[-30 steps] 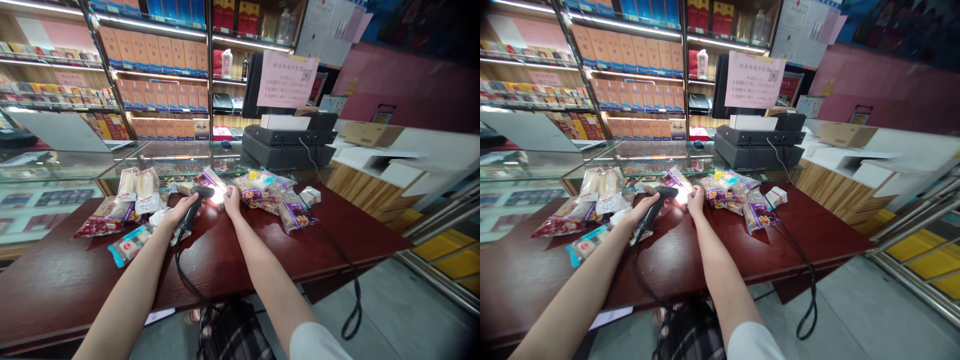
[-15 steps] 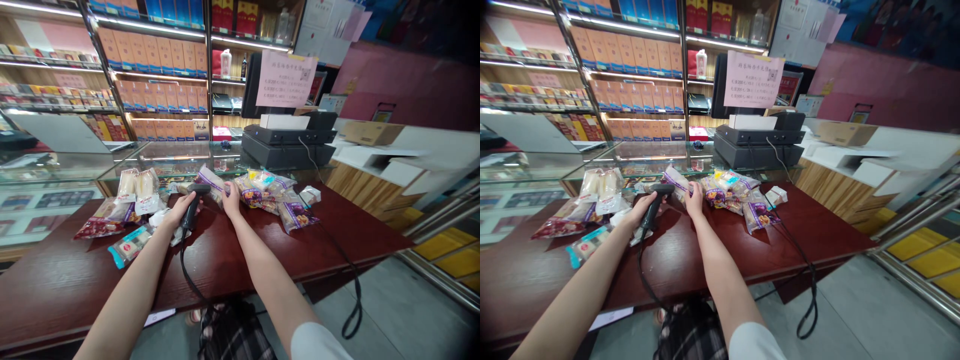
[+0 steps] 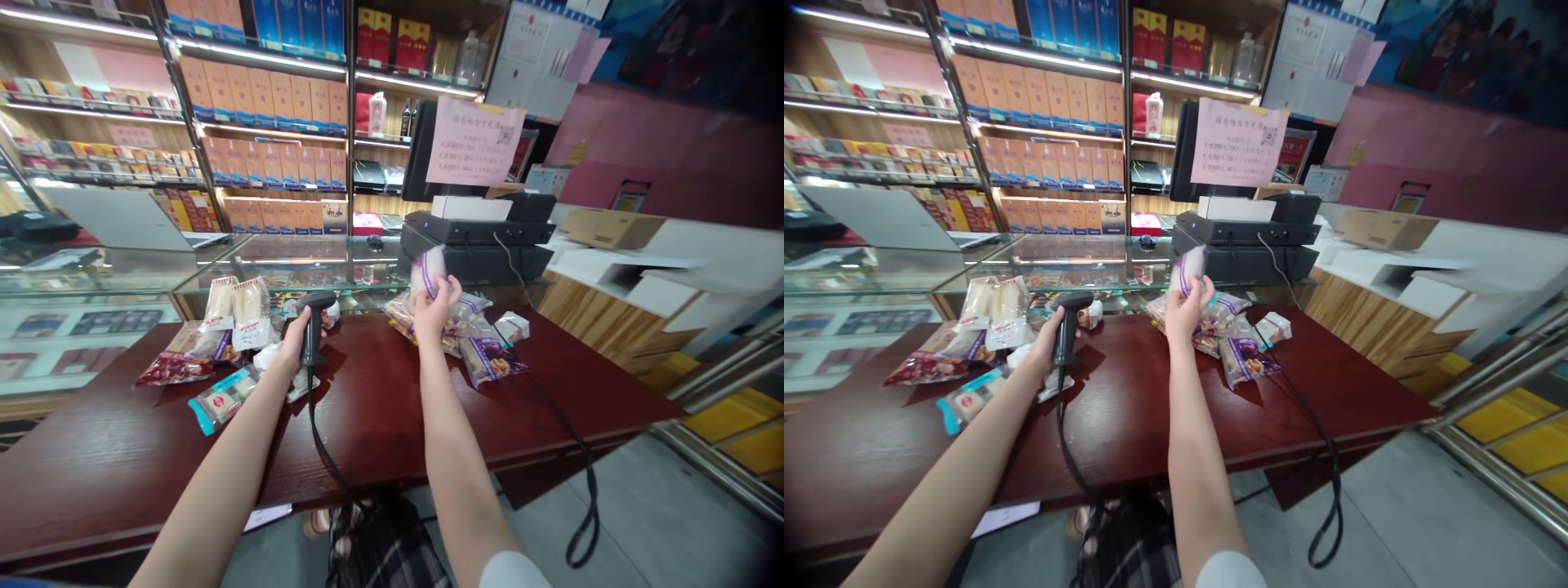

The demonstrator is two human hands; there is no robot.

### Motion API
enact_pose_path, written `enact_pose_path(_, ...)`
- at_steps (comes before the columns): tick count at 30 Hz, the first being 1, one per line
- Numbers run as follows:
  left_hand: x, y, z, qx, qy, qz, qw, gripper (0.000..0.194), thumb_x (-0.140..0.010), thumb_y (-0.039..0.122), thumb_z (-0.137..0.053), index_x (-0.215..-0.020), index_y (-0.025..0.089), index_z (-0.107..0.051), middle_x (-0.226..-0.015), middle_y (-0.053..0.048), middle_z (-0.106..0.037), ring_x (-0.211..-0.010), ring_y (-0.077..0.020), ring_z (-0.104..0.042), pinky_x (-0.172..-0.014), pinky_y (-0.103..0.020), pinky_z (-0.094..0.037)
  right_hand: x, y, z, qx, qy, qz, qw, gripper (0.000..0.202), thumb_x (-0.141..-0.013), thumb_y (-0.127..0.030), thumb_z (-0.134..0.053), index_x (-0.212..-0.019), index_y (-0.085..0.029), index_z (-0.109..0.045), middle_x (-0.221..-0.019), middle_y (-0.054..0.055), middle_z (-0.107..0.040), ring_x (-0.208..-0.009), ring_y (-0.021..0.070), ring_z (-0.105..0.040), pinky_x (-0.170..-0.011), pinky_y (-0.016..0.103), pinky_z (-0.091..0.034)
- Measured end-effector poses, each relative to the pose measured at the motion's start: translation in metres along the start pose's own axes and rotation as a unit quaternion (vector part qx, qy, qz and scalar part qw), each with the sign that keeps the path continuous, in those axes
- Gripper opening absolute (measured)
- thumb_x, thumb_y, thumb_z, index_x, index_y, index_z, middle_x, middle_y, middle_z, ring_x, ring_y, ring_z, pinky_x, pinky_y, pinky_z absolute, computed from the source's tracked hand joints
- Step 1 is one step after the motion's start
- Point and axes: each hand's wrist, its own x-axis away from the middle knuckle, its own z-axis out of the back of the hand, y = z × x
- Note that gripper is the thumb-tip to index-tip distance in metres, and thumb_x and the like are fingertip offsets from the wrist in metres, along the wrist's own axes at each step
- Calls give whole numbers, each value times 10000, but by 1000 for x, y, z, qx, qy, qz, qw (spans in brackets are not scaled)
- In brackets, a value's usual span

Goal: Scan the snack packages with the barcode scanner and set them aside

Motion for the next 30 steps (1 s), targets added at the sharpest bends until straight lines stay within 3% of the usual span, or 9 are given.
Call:
enact_pose_path(5,4,2,-2,17,-1,2,1000,477,-906,533,-485,-983,105,-681,-564,-57,-655,-382,-141,-552,-333,-221,-373,5,-2,6,129,-33,3,991,443,-788,-202,-459,-1221,-164,-548,-1498,196,-269,-1432,403,-187,-1064,714,-211)
enact_pose_path(8,4,1,-1,36,-1,-9,999,489,-898,540,-490,-982,98,-681,-578,-58,-657,-378,-138,-548,-334,-226,-386,9,-11,6,138,-32,39,989,467,-806,-194,-449,-1266,-173,-530,-1528,175,-264,-1466,389,-97,-1078,729,-149)
enact_pose_path(12,1,-3,5,81,-23,-45,995,532,-867,594,-502,-998,108,-673,-584,-41,-647,-427,-144,-587,-370,-220,-429,28,-27,-9,70,-116,116,984,426,-847,-170,-429,-1255,-197,-551,-1437,137,-424,-1430,312,-255,-1137,630,-195)
enact_pose_path(15,-2,-3,10,123,-28,-92,988,561,-847,634,-499,-1003,120,-660,-599,-35,-646,-480,-150,-621,-370,-201,-420,58,-31,-30,14,-284,139,949,394,-866,-143,-392,-1205,-169,-590,-1253,125,-579,-1252,245,-488,-1141,475,-310)
enact_pose_path(17,-3,-3,11,149,-16,-116,982,551,-839,634,-513,-989,123,-652,-607,-32,-646,-490,-142,-624,-365,-187,-404,80,-28,-43,15,-404,127,906,442,-868,-139,-405,-1284,-145,-553,-1303,128,-571,-1227,229,-516,-1093,401,-385)
enact_pose_path(20,-2,0,10,176,-9,-127,976,538,-829,628,-536,-967,119,-645,-626,-34,-650,-496,-132,-623,-394,-189,-428,103,-19,-55,38,-519,122,845,596,-868,-165,-471,-1458,-156,-389,-1530,126,-382,-1326,243,-449,-1111,400,-362)
enact_pose_path(24,-1,6,8,207,-13,-142,968,536,-838,616,-526,-974,111,-645,-671,-43,-664,-513,-128,-623,-441,-206,-468,107,-13,-56,75,-551,112,824,690,-909,-280,-495,-1543,-236,-229,-1621,103,-208,-1330,273,-455,-1077,419,-378)
enact_pose_path(27,-2,10,7,224,-21,-137,965,552,-848,616,-508,-990,101,-645,-713,-58,-677,-530,-125,-624,-465,-215,-486,102,-19,-57,121,-549,109,820,727,-918,-370,-498,-1559,-285,-164,-1536,127,-380,-1250,299,-516,-1011,439,-412)
enact_pose_path(30,-2,10,8,223,-22,-131,966,545,-851,608,-512,-992,99,-643,-723,-58,-680,-534,-122,-626,-484,-217,-496,100,-30,-68,153,-551,99,814,814,-896,-516,-519,-1565,-294,-111,-1316,159,-574,-1182,327,-535,-938,455,-435)
